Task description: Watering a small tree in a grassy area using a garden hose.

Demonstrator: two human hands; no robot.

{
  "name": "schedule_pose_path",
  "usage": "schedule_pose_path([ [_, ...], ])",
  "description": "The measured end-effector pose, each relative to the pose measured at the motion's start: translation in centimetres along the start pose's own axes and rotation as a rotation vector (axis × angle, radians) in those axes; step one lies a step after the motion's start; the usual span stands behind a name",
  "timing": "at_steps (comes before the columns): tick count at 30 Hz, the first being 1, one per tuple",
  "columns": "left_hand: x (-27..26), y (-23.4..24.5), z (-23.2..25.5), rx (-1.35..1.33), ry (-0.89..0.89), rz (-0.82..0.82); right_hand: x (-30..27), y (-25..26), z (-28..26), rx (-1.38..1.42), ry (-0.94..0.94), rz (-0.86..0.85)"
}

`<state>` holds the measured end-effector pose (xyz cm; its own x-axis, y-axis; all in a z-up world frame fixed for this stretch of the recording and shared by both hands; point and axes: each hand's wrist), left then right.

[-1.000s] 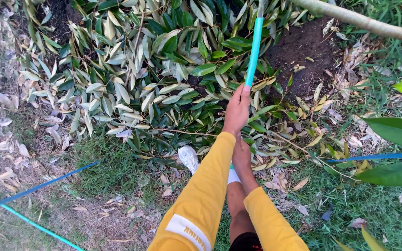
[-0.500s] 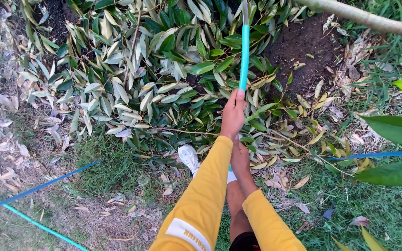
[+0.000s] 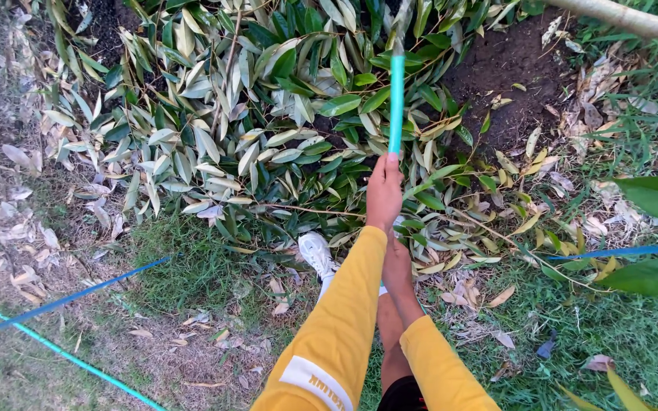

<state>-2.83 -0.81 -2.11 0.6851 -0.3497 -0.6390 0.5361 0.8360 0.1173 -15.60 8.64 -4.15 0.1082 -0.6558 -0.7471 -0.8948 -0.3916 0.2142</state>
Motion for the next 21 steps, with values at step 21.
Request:
schedule_pose_path([
  [21,-1.3,2.0,-0.1,0.165,-0.036,-0.011,-0.6,-0.9,4.0,-0.036,0.029,0.023],
])
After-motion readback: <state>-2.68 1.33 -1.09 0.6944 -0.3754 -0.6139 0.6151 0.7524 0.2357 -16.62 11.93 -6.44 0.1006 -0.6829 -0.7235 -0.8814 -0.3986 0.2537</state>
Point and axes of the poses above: each hand's wrist, its own x-axis towards the middle knuckle, its own y-axis out of the back of the hand, z = x × y, and after that the axes turned 11 degrees about z, right-handed
